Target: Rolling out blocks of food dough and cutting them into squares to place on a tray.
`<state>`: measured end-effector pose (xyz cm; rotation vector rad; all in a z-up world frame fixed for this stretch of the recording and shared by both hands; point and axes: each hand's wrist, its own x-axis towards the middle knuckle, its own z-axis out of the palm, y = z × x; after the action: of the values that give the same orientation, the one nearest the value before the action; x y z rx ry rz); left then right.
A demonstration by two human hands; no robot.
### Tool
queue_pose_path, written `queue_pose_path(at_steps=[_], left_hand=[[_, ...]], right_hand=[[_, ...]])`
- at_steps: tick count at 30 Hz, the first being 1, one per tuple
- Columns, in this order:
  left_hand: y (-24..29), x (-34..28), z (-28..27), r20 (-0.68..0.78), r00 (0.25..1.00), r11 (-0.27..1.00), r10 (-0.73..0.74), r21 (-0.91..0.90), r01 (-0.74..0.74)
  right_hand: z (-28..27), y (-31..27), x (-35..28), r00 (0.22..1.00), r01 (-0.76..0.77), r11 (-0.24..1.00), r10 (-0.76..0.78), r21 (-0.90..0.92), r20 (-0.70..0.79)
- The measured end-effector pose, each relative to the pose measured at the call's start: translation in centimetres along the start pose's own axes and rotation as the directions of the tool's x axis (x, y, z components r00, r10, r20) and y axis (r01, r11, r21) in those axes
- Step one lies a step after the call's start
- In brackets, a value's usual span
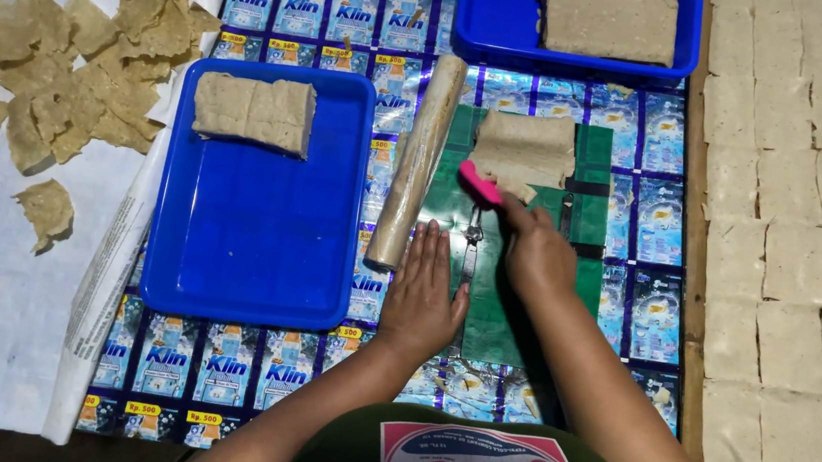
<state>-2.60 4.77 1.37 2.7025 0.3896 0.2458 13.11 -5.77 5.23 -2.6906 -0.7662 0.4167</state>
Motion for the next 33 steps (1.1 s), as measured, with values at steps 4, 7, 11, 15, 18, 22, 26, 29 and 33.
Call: queue_pose_path(at_steps=[4, 7, 11, 15, 18, 22, 26, 29, 33], left_hand=[[0.0, 0.0, -0.4, 0.011, 1.0, 1.0, 0.001, 0.008, -0.001], [0.2, 0.1, -0.6, 0.045, 0.999, 1.0, -0.005, 0.0, 0.005], [0.1, 0.2, -0.7, 0.066, 0.998, 1.0, -0.014, -0.013, 0.015], [0.1, 0.1, 0.2, -0.094, 0.995, 0.999, 0.032, 0.03, -0.03], [0.0, 0.0, 0.4, -0.052, 0.998, 0.999, 0.018, 0.036, -0.016], [0.0, 0.0, 0.6, -0.042, 0.999, 0.999, 0.005, 0.049, -0.003], [0.1, -0.1, 0.6, -0.021, 1.0, 0.999, -0.016, 0.044, 0.017], [0.1, -0.1, 0.1, -0.003, 1.0, 1.0, -0.023, 0.01, 0.023], [0.0, -0.3, 0.0, -0.005, 1.0, 1.0, -0.014, -0.014, 0.014]], right_hand=[[-0.3, 1.7, 0.9, 0.997, -0.078, 0.988, 0.077, 0.13, 0.018], [-0.7, 2.5, 0.4, 0.997, -0.054, 0.993, 0.047, 0.108, 0.066], [-4.5, 5.1, -0.7, 0.998, -0.053, 0.995, 0.056, 0.088, -0.025], [-10.5, 7.1, -4.7, 0.999, 0.007, 0.995, -0.012, -0.104, -0.045], [-13.4, 8.3, -7.1, 0.989, -0.091, 0.956, 0.119, -0.278, 0.084], [-12.6, 8.3, -8.4, 0.978, -0.093, 0.935, 0.151, -0.342, 0.145], [-10.2, 9.7, -8.5, 0.979, -0.023, 0.992, 0.047, -0.12, 0.196], [-9.9, 9.2, -8.4, 0.954, 0.021, 0.999, -0.006, -0.047, 0.301], [-8.5, 7.1, -6.2, 0.945, 0.015, 1.0, -0.021, 0.019, 0.325]])
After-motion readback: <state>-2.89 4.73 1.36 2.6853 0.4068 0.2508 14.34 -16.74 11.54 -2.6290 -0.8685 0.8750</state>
